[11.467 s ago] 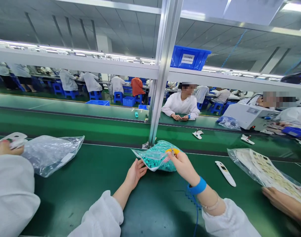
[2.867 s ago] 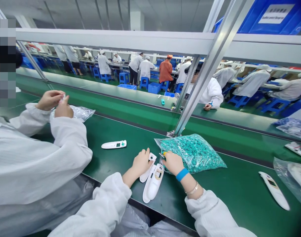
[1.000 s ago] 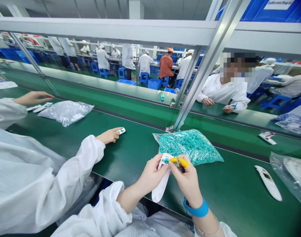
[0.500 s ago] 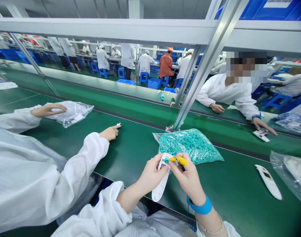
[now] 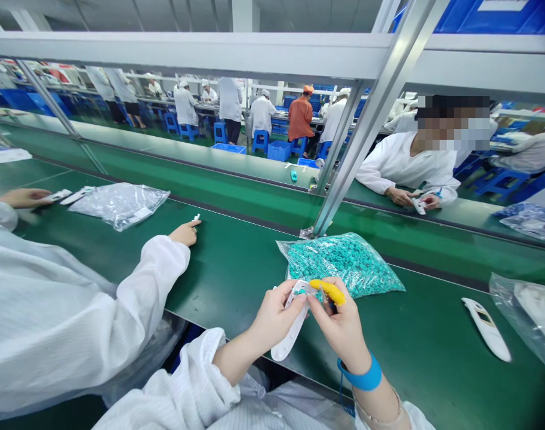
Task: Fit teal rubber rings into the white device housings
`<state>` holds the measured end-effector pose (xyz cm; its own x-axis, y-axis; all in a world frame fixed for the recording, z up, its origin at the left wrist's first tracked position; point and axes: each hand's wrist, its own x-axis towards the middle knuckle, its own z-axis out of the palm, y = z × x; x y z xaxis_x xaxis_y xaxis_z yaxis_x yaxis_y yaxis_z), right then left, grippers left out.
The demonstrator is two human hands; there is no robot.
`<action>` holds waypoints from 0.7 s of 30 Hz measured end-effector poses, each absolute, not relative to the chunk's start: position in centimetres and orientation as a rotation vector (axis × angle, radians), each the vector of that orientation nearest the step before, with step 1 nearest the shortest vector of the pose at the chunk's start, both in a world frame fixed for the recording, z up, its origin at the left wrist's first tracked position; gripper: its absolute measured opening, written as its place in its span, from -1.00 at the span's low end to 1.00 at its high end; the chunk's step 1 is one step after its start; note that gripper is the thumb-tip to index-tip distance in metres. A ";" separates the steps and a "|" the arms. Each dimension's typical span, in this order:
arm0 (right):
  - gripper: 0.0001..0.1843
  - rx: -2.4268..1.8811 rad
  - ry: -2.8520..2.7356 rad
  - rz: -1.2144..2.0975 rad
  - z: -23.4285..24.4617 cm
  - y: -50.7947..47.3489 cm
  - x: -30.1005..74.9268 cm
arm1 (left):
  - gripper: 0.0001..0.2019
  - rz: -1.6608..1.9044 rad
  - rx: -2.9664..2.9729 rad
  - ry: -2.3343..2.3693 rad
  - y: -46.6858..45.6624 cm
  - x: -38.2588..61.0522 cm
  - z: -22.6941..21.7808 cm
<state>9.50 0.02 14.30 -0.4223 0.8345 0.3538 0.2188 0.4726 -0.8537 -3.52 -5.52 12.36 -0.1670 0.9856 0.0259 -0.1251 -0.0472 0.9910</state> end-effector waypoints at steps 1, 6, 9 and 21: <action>-0.81 -0.882 -1.879 0.979 14.3 0.0 9.5 | -0.72 1.411 1.037 1.196 -5.6 -3.4 12.4; -0.66 -0.961 -1.801 1.238 14.5 0.2 9.4 | -0.70 1.402 1.087 1.187 -5.8 -3.2 12.9; -0.63 -0.953 -1.715 1.461 14.5 0.4 9.3 | -0.69 1.384 1.143 1.230 -6.0 -3.3 13.2; -0.77 -0.887 -1.919 1.197 14.3 0.3 9.4 | -0.66 1.365 0.965 1.094 -5.8 -3.5 12.8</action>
<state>9.38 0.29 14.27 -0.5231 0.8285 0.1999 0.1849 0.3393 -0.9223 -3.45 -5.82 12.77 -0.0839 0.9960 -0.0315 -0.2477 0.0098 0.9688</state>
